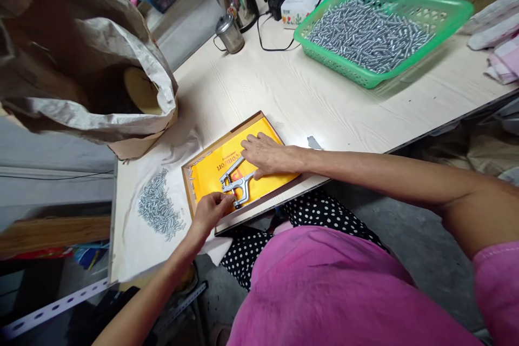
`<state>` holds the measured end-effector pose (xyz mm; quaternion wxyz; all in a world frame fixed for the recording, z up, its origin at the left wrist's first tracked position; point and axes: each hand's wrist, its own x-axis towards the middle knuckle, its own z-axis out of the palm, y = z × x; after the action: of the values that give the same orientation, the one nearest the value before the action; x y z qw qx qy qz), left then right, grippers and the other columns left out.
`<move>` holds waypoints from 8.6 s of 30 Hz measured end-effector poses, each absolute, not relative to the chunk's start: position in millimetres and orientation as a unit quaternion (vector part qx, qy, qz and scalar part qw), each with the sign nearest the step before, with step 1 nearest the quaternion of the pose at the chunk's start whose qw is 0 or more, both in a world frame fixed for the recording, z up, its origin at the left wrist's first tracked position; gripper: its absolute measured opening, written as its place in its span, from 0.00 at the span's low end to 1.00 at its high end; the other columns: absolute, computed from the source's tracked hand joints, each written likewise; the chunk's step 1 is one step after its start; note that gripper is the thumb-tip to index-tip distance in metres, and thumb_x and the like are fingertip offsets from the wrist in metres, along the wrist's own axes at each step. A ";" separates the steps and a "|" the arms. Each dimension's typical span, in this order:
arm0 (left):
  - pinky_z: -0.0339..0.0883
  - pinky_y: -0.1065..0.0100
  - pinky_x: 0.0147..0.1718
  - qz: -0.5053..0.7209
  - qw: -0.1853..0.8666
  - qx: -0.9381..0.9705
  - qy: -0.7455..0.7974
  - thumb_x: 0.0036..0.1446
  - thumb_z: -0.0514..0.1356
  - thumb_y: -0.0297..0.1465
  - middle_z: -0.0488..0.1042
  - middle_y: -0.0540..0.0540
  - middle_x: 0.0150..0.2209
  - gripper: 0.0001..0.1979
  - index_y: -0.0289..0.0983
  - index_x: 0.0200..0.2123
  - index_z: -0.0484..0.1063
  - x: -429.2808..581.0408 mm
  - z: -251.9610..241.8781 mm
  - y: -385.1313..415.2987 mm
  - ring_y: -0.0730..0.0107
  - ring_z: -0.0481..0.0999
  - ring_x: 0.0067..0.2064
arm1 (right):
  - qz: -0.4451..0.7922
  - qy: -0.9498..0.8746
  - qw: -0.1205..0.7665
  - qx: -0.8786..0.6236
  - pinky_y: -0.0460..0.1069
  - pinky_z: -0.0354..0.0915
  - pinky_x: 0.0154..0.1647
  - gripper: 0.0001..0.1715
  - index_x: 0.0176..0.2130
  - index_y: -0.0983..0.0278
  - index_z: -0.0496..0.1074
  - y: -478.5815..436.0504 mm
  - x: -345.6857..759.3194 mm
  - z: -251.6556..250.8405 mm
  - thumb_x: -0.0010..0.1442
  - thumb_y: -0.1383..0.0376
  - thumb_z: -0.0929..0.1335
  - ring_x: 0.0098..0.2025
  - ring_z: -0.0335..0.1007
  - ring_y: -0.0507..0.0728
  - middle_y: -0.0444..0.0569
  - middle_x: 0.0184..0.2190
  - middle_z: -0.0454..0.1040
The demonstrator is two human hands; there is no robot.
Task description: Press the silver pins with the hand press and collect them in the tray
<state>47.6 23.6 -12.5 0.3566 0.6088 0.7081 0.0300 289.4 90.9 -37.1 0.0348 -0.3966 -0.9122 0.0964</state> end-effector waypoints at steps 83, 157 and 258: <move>0.58 0.74 0.19 0.225 0.503 0.478 0.684 0.44 0.70 0.42 0.73 0.51 0.22 0.17 0.33 0.30 0.78 51.3 -17.4 16.1 0.77 0.64 0.20 | 0.106 -0.920 0.066 -0.372 0.53 0.41 0.28 0.10 0.40 0.62 0.69 56.2 294.4 -59.9 0.69 0.72 0.61 0.34 0.63 0.55 0.49 0.35 0.74; 0.70 0.56 0.47 -0.030 0.141 0.886 0.441 0.68 0.55 0.31 0.75 0.40 0.42 0.10 0.36 0.49 0.73 109.6 -32.0 56.0 0.54 0.71 0.47 | 0.104 -0.904 0.047 -0.412 0.53 0.55 0.38 0.12 0.41 0.69 0.75 53.6 299.2 -52.0 0.69 0.73 0.62 0.41 0.66 0.59 0.56 0.37 0.74; 0.54 0.71 0.23 0.072 0.488 0.544 0.678 0.43 0.68 0.52 0.70 0.49 0.20 0.24 0.34 0.24 0.78 24.3 -31.4 30.2 0.74 0.63 0.23 | 0.186 -0.886 0.158 -0.394 0.52 0.54 0.39 0.06 0.40 0.64 0.72 37.8 288.8 -71.3 0.69 0.66 0.66 0.39 0.65 0.57 0.50 0.36 0.73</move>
<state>24.3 30.2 -31.4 0.4881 0.5444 0.6783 0.0724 288.8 37.8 -71.3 0.1582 -0.3943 -0.8859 0.1860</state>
